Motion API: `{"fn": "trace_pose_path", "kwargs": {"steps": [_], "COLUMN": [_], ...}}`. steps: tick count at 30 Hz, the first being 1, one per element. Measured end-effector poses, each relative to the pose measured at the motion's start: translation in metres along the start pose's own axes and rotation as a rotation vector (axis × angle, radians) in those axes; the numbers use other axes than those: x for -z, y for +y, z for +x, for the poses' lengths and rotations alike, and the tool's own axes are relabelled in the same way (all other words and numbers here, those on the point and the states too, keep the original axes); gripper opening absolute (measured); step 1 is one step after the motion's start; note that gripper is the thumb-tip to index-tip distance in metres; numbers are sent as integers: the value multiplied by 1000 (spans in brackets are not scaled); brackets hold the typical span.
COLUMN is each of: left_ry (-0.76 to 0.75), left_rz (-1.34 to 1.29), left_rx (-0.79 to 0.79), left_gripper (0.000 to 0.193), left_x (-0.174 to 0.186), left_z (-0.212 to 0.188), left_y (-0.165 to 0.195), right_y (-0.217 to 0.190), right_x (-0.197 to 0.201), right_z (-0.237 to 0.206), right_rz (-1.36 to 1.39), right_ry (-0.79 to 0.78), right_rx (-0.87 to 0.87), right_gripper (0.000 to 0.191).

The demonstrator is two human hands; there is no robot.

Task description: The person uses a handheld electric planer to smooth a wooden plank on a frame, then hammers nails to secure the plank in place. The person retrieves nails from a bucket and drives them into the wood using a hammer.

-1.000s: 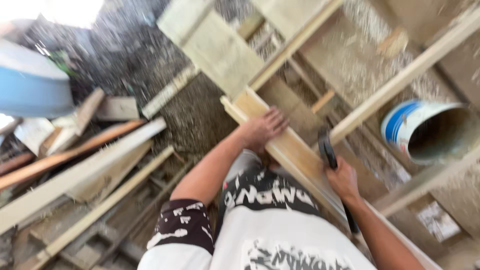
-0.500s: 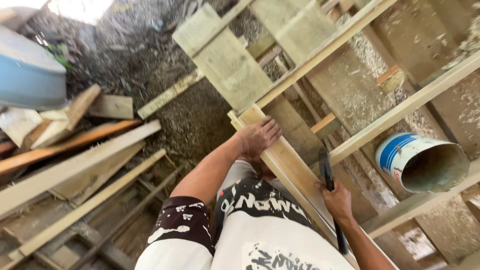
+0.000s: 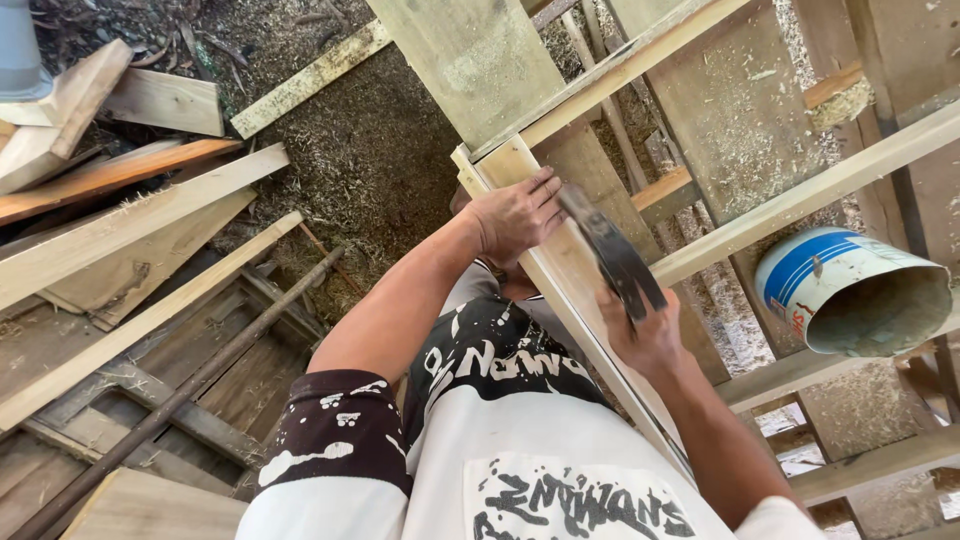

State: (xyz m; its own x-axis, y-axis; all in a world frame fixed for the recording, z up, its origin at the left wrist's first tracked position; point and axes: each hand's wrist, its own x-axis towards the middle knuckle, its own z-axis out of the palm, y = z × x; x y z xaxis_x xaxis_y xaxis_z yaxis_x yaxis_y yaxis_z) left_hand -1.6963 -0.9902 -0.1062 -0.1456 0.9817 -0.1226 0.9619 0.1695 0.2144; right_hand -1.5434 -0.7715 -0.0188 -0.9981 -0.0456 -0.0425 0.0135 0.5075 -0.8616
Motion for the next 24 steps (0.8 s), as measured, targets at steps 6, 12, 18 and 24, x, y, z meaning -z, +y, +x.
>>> {"fn": "trace_pose_path", "kwargs": {"steps": [6, 12, 18, 24], "left_ry": [-303, 82, -228, 4], "left_rz": [-36, 76, 37, -14], "left_rx": [-34, -4, -26, -2], "left_gripper": [53, 65, 47, 74], "left_x": [15, 9, 10, 9], "left_z": [1, 4, 4, 4], "left_y": [-1, 1, 2, 2], "right_y": [13, 0, 30, 20], "right_x": [-36, -26, -43, -30], "right_z": [71, 58, 76, 52], "right_rz": [-113, 27, -333, -19], "right_ry": [-261, -63, -318, -31], "right_rx": [-267, 105, -206, -73], "right_gripper": [28, 18, 31, 21]}}
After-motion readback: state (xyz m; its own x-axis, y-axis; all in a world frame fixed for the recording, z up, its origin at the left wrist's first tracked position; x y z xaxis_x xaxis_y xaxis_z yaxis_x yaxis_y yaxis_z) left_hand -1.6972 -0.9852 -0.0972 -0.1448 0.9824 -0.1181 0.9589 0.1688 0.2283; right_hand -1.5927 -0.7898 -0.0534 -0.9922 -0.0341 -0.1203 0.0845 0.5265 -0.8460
